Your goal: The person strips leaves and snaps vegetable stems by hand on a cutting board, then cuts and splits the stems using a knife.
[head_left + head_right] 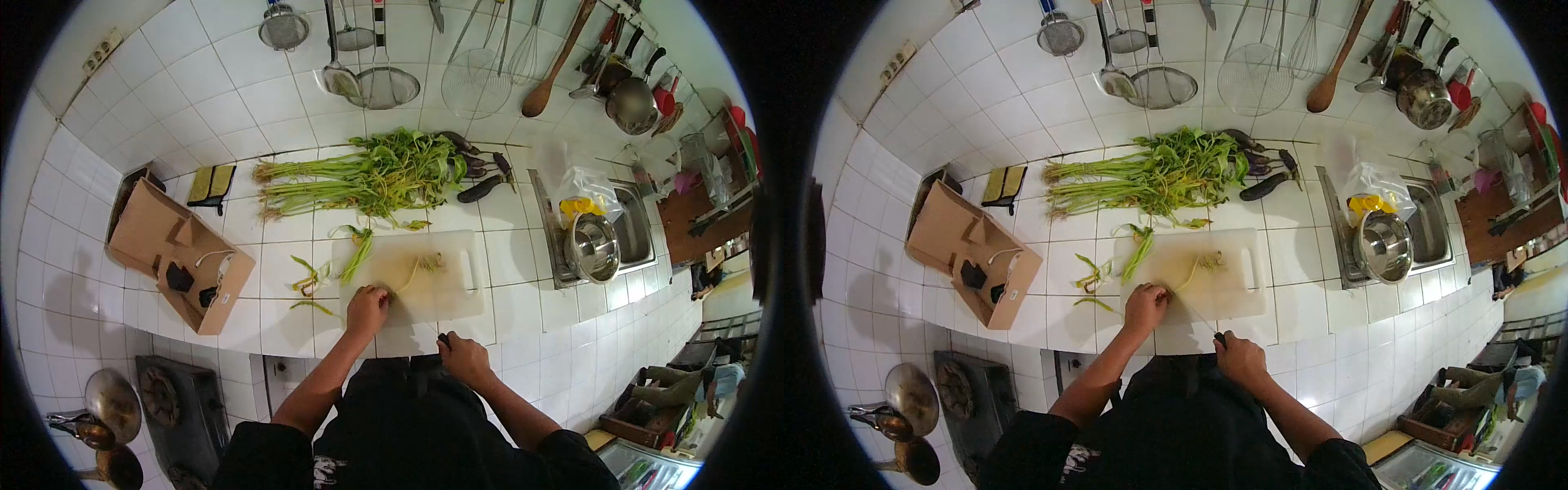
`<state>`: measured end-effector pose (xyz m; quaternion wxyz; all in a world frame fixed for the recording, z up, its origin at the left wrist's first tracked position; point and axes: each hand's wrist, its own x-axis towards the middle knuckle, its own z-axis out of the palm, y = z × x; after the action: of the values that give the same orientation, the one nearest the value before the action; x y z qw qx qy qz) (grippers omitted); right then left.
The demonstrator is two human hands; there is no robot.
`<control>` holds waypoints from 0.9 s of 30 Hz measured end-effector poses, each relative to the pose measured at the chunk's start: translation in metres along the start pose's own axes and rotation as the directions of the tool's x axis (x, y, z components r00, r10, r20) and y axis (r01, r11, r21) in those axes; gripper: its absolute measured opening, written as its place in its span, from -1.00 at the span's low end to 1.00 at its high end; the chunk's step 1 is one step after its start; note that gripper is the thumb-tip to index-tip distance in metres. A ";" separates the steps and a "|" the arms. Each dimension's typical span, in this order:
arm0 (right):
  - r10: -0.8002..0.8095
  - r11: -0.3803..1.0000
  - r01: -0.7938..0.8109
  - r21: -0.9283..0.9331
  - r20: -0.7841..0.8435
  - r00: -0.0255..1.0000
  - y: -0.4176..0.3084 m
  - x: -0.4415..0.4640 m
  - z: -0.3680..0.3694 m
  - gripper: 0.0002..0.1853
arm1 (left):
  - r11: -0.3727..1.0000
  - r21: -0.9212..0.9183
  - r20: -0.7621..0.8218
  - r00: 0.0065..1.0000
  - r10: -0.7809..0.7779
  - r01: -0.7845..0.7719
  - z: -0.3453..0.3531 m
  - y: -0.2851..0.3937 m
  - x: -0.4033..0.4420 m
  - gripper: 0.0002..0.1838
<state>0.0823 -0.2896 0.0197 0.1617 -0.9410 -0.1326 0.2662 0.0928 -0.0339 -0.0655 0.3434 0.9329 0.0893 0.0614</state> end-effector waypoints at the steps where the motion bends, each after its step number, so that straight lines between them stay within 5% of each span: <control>1: -0.003 1.000 0.003 0.008 0.010 1.000 -0.001 0.002 0.001 -0.60 | 0.999 0.046 0.012 1.000 0.001 -0.002 0.001 0.000 -0.001 -0.85; 9: 0.006 0.999 -0.007 0.046 0.026 1.000 0.006 0.012 0.015 -0.59 | 0.991 0.132 0.132 0.991 -0.031 0.013 -0.009 0.000 -0.009 -0.89; 15: -0.051 0.995 0.054 0.085 -0.040 0.998 0.018 0.008 0.018 -0.59 | 0.984 0.169 0.045 0.998 0.051 -0.058 -0.009 -0.004 -0.014 -0.83; 20: -0.015 0.951 0.055 0.306 -0.132 0.991 0.008 -0.006 0.007 -0.61 | 0.973 0.175 -0.061 0.984 0.165 -0.152 -0.017 0.013 -0.004 -0.76; 27: 0.026 0.911 0.064 0.408 -0.212 0.977 0.025 -0.009 0.003 -0.62 | 0.955 0.203 0.018 0.976 0.217 -0.216 -0.013 0.026 0.020 -0.74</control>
<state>0.0777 -0.3145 0.0125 0.3726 -0.9072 -0.0644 0.1843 0.1137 -0.0410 -0.0378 0.2368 0.9672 -0.0066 0.0913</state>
